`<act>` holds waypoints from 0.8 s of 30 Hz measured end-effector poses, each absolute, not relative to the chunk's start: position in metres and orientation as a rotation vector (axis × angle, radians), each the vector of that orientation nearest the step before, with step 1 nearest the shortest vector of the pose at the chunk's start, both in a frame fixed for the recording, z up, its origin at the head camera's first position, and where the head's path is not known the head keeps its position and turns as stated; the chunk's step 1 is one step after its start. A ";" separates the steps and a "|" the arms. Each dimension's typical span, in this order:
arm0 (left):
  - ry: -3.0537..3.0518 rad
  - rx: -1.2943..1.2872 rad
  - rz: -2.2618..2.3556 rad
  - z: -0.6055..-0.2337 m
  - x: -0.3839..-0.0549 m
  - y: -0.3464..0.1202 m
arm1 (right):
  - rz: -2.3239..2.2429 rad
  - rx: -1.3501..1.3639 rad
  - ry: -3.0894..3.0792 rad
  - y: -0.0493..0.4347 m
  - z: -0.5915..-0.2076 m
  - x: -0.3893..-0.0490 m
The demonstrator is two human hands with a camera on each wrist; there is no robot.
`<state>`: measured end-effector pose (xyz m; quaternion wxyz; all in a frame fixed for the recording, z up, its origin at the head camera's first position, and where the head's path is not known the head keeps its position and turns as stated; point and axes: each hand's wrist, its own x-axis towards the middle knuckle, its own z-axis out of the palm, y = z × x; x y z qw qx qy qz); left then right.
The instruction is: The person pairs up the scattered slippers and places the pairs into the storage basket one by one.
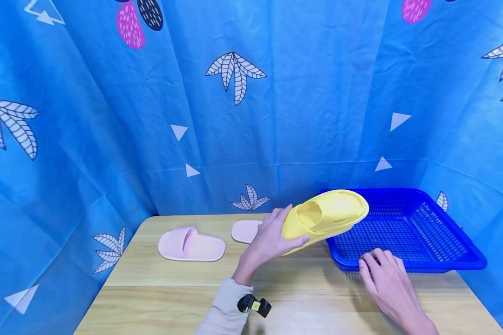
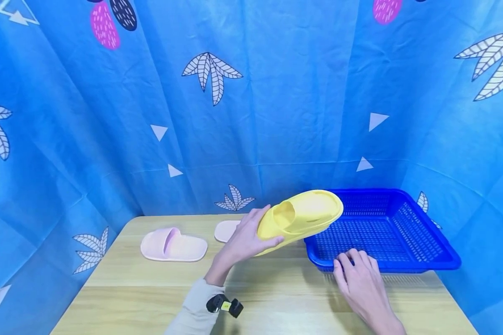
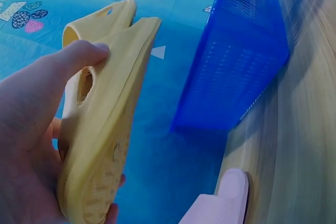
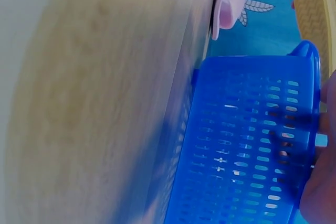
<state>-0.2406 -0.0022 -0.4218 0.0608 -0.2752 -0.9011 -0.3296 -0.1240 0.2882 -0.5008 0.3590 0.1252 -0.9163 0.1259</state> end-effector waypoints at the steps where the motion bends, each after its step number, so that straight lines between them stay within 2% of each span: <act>1: -2.718 -0.841 -1.003 -0.422 -0.241 0.000 | 0.327 0.325 -2.362 0.288 -0.501 -0.124; 24: -2.646 -0.830 -1.079 -0.435 -0.254 0.035 | 0.351 0.261 -2.386 0.300 -0.498 -0.117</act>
